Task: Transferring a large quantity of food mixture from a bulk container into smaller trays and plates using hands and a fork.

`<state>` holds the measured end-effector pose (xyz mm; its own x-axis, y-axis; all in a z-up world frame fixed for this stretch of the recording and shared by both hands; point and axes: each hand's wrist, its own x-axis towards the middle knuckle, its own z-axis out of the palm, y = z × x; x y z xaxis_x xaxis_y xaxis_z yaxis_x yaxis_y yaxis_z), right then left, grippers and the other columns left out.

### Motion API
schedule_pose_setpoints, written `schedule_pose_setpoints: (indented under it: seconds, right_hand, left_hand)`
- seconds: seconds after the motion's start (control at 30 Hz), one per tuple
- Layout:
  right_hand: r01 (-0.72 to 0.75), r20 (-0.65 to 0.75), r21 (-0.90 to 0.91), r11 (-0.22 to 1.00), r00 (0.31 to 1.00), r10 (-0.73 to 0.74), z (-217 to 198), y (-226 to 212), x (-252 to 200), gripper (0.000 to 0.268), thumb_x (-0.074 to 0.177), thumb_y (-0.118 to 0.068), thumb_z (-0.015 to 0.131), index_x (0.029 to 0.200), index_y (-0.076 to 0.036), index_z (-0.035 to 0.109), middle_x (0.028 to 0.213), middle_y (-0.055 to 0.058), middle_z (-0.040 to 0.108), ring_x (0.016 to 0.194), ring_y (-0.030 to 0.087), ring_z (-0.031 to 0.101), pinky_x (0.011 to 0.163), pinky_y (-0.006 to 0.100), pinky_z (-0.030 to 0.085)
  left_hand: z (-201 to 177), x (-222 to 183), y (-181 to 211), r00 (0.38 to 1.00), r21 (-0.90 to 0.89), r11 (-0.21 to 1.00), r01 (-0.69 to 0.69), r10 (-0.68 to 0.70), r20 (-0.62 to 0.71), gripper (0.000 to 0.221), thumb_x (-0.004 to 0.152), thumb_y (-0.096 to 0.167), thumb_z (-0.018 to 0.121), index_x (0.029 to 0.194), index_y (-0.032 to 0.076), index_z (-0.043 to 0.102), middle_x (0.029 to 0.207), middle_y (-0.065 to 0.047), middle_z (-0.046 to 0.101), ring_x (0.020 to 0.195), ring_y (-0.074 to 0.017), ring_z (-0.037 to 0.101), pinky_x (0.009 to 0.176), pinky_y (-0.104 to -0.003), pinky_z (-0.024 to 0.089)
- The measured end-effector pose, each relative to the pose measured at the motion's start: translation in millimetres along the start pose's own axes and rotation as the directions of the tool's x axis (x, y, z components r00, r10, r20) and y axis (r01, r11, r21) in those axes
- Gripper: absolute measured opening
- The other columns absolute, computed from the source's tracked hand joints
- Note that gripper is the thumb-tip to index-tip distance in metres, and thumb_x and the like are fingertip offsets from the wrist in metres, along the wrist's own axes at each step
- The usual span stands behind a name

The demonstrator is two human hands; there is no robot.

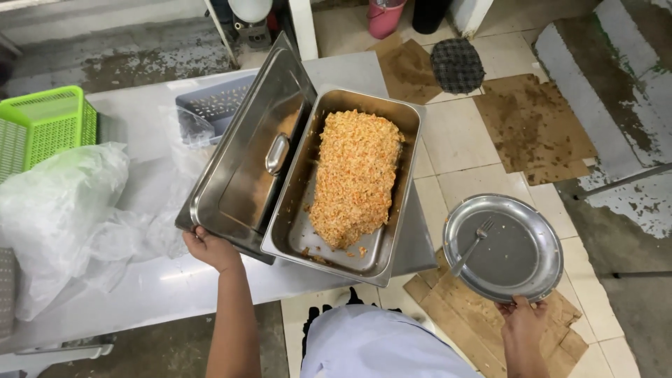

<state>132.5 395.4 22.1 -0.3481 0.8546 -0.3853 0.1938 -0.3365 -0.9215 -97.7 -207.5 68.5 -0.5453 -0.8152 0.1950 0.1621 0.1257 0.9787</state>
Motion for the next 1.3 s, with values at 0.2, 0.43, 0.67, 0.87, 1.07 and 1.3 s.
schedule_pose_setpoints:
  seconds: [0.2,0.43,0.67,0.87,1.07,1.3]
  right_hand:
    - [0.015,0.051,-0.017,1.0,0.999,-0.014,7,-2,-1,0.037,0.097,-0.002,0.054,0.122,-0.019,0.032,0.115,0.021,0.055,0.085,0.029,0.059,0.077,0.051,0.057]
    - [0.011,0.052,-0.027,1.0,0.999,-0.009,14,-6,2,0.032,0.097,-0.004,0.056,0.119,-0.019,0.037,0.101,0.017,0.059,0.077,0.026,0.061,0.072,0.049,0.058]
    - [-0.041,0.229,-0.031,0.999,0.972,0.047,62,-14,-24,0.031,0.095,-0.006,0.059,0.107,-0.021,0.035,0.1,0.013,0.057,0.077,0.026,0.058,0.067,0.044,0.053]
    - [-0.044,0.41,-0.024,0.999,0.911,0.05,122,-8,-47,0.038,0.091,-0.003,0.066,0.112,-0.022,0.041,0.095,0.006,0.053,0.072,0.023,0.058,0.059,0.043,0.053]
    - [0.02,0.563,-0.148,0.989,0.824,0.068,194,-36,-117,0.044,0.095,-0.005,0.063,0.133,-0.009,0.041,0.114,0.012,0.048,0.09,0.027,0.056,0.063,0.047,0.055]
    - [0.379,0.774,-0.358,0.853,0.632,0.043,248,-9,-92,0.065,0.09,-0.011,0.077,0.143,-0.006,0.038,0.109,0.017,0.054,0.092,0.033,0.064,0.062,0.042,0.061]
  left_hand:
    - [18,13,-18,0.998,-0.02,0.998,-0.057,0.057,0.007,0.021,0.107,0.004,0.038,0.109,0.006,0.059,0.1,-0.006,0.058,0.094,-0.0198,0.054,0.091,-0.035,0.048]
    - [24,28,-62,0.992,-0.01,0.993,0.116,-0.116,-0.042,0.02,0.11,0.022,0.04,0.1,0.008,0.048,0.096,-0.005,0.051,0.09,-0.018,0.049,0.094,-0.033,0.044]
    - [12,23,-62,0.965,0.144,0.956,0.255,-0.261,0.022,0.045,0.101,0.017,0.046,0.146,0.011,0.044,0.149,-0.013,0.037,0.14,-0.0321,0.041,0.113,-0.045,0.035]
    - [-1,-20,-103,0.992,0.192,0.98,0.06,-0.08,0.1,0.078,0.103,0.035,0.052,0.163,0.007,0.01,0.16,-0.03,0.02,0.144,-0.0469,0.032,0.121,-0.055,0.028]
    - [11,-128,-10,0.666,0.166,0.914,0.369,-0.385,0.639,0.08,0.106,0.04,0.053,0.164,0.003,0.011,0.166,-0.031,0.008,0.153,-0.0465,0.014,0.124,-0.054,0.012]
    - [9,-177,-14,0.381,0.108,0.588,0.802,-0.642,0.666,0.084,0.097,0.016,0.065,0.168,0.026,0.02,0.168,-0.011,0.033,0.135,-0.0334,0.055,0.098,-0.047,0.055]
